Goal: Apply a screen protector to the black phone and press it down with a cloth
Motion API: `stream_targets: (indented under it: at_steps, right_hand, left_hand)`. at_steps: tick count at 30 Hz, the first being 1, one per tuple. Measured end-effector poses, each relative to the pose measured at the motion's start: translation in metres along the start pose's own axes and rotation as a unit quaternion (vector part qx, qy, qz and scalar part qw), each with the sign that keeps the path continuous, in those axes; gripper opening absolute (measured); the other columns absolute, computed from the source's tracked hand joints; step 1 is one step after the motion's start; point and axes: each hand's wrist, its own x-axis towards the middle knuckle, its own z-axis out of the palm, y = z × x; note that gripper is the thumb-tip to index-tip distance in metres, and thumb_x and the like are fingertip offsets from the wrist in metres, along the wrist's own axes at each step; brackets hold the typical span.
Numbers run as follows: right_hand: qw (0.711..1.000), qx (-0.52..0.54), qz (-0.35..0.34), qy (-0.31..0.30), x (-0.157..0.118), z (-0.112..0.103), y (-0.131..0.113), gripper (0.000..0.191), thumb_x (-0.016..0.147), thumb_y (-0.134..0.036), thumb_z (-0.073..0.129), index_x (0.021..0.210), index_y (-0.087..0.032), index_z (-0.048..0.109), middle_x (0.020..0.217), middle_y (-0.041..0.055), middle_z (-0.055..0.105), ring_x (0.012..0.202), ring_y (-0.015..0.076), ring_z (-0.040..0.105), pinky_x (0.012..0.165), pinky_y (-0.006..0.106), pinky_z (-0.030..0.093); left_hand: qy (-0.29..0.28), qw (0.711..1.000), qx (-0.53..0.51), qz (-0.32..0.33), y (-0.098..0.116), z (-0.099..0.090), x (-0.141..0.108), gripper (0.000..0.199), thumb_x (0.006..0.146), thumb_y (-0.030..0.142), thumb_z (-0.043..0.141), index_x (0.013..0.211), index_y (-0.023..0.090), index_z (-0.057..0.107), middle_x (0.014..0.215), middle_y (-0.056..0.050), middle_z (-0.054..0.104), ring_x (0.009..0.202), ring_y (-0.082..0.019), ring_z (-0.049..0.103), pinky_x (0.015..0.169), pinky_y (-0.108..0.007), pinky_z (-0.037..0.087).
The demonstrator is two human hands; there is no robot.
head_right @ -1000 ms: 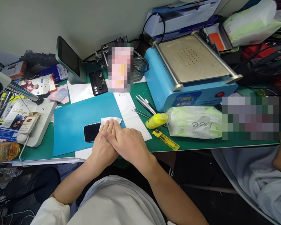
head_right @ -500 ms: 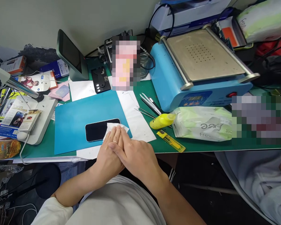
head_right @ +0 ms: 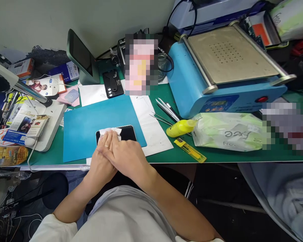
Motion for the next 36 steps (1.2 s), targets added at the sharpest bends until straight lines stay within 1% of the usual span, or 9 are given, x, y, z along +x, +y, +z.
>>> stream_targets:
  at_steps: [6, 10, 13, 17, 20, 23, 25, 31, 36]
  right_hand:
    - [0.999, 0.016, -0.039, -0.024, -0.016, 0.007, -0.007, 0.086, 0.103, -0.068, 0.015, 0.156, -0.004, 0.037, 0.095, 0.0140, 0.080, 0.082, 0.0266, 0.077, 0.064, 0.033, 0.051]
    - [0.998, 0.034, -0.045, -0.025, -0.026, 0.012, -0.003, 0.082, 0.104, -0.065, 0.016, 0.156, -0.005, 0.038, 0.096, 0.0145, 0.080, 0.082, 0.0252, 0.077, 0.064, 0.032, 0.051]
    - [0.998, 0.044, -0.043, -0.026, -0.029, 0.015, 0.000, 0.082, 0.105, -0.064, 0.016, 0.156, -0.005, 0.039, 0.098, 0.0151, 0.080, 0.081, 0.0247, 0.077, 0.064, 0.032, 0.052]
    - [0.999, 0.034, -0.027, -0.026, -0.020, 0.010, 0.001, 0.081, 0.104, -0.064, 0.017, 0.156, -0.005, 0.039, 0.095, 0.0133, 0.080, 0.081, 0.0270, 0.077, 0.065, 0.035, 0.052]
    - [1.000, 0.017, -0.007, -0.007, -0.003, -0.002, 0.000, 0.081, 0.104, -0.066, 0.018, 0.152, -0.005, 0.044, 0.093, 0.0131, 0.080, 0.085, 0.0302, 0.077, 0.067, 0.037, 0.052]
    - [1.000, 0.022, -0.010, 0.009, 0.009, -0.010, -0.002, 0.077, 0.105, -0.063, 0.018, 0.144, -0.007, 0.053, 0.092, 0.0127, 0.080, 0.087, 0.0297, 0.077, 0.068, 0.036, 0.051]
    - [1.000, 0.019, -0.021, 0.008, 0.008, -0.010, -0.005, 0.076, 0.106, -0.062, 0.018, 0.143, -0.007, 0.053, 0.092, 0.0132, 0.080, 0.087, 0.0292, 0.077, 0.068, 0.035, 0.051]
    - [0.998, 0.026, -0.045, -0.030, -0.012, 0.003, -0.015, 0.082, 0.105, -0.064, 0.016, 0.154, -0.003, 0.039, 0.093, 0.0135, 0.080, 0.083, 0.0273, 0.077, 0.065, 0.034, 0.051]
    - [1.000, 0.010, -0.020, -0.020, 0.005, -0.009, -0.008, 0.077, 0.105, -0.062, 0.017, 0.151, -0.007, 0.044, 0.094, 0.0132, 0.080, 0.089, 0.0310, 0.077, 0.071, 0.037, 0.052]
  left_hand:
    - [0.011, 0.999, 0.026, -0.032, 0.012, -0.007, -0.024, 0.052, 0.102, 0.017, 0.039, 0.148, -0.005, 0.040, 0.150, -0.027, 0.055, 0.144, -0.039, 0.049, 0.115, -0.051, 0.048]
    - [-0.005, 0.999, 0.037, -0.023, 0.020, -0.009, -0.029, 0.051, 0.102, 0.017, 0.039, 0.148, -0.006, 0.042, 0.149, -0.027, 0.055, 0.143, -0.037, 0.051, 0.118, -0.051, 0.047]
    - [0.009, 0.999, 0.038, -0.015, 0.023, -0.009, -0.030, 0.050, 0.102, 0.018, 0.041, 0.145, -0.006, 0.045, 0.146, -0.026, 0.059, 0.141, -0.036, 0.054, 0.117, -0.049, 0.047]
    - [0.030, 0.999, -0.005, -0.014, 0.012, -0.006, -0.022, 0.050, 0.100, 0.019, 0.043, 0.144, -0.005, 0.046, 0.144, -0.027, 0.060, 0.142, -0.036, 0.053, 0.117, -0.049, 0.047]
    - [0.014, 0.999, -0.038, -0.007, -0.004, -0.003, -0.006, 0.055, 0.102, 0.024, 0.041, 0.149, -0.004, 0.040, 0.149, -0.027, 0.056, 0.146, -0.037, 0.048, 0.118, -0.052, 0.045]
    - [0.000, 1.000, -0.023, 0.003, -0.016, -0.005, 0.004, 0.053, 0.103, 0.023, 0.039, 0.148, -0.005, 0.041, 0.149, -0.028, 0.055, 0.144, -0.038, 0.049, 0.117, -0.052, 0.046]
    - [0.002, 1.000, -0.009, 0.002, -0.015, -0.007, 0.000, 0.053, 0.103, 0.021, 0.039, 0.148, -0.005, 0.041, 0.149, -0.028, 0.055, 0.144, -0.038, 0.049, 0.116, -0.052, 0.046]
    - [0.019, 1.000, 0.000, -0.012, -0.003, -0.009, -0.028, 0.056, 0.102, 0.022, 0.041, 0.151, -0.005, 0.036, 0.148, -0.028, 0.056, 0.143, -0.038, 0.051, 0.115, -0.052, 0.047]
    - [0.009, 1.000, -0.003, 0.001, -0.013, -0.002, -0.005, 0.053, 0.102, 0.020, 0.040, 0.149, -0.006, 0.039, 0.146, -0.028, 0.057, 0.145, -0.038, 0.048, 0.118, -0.052, 0.045]
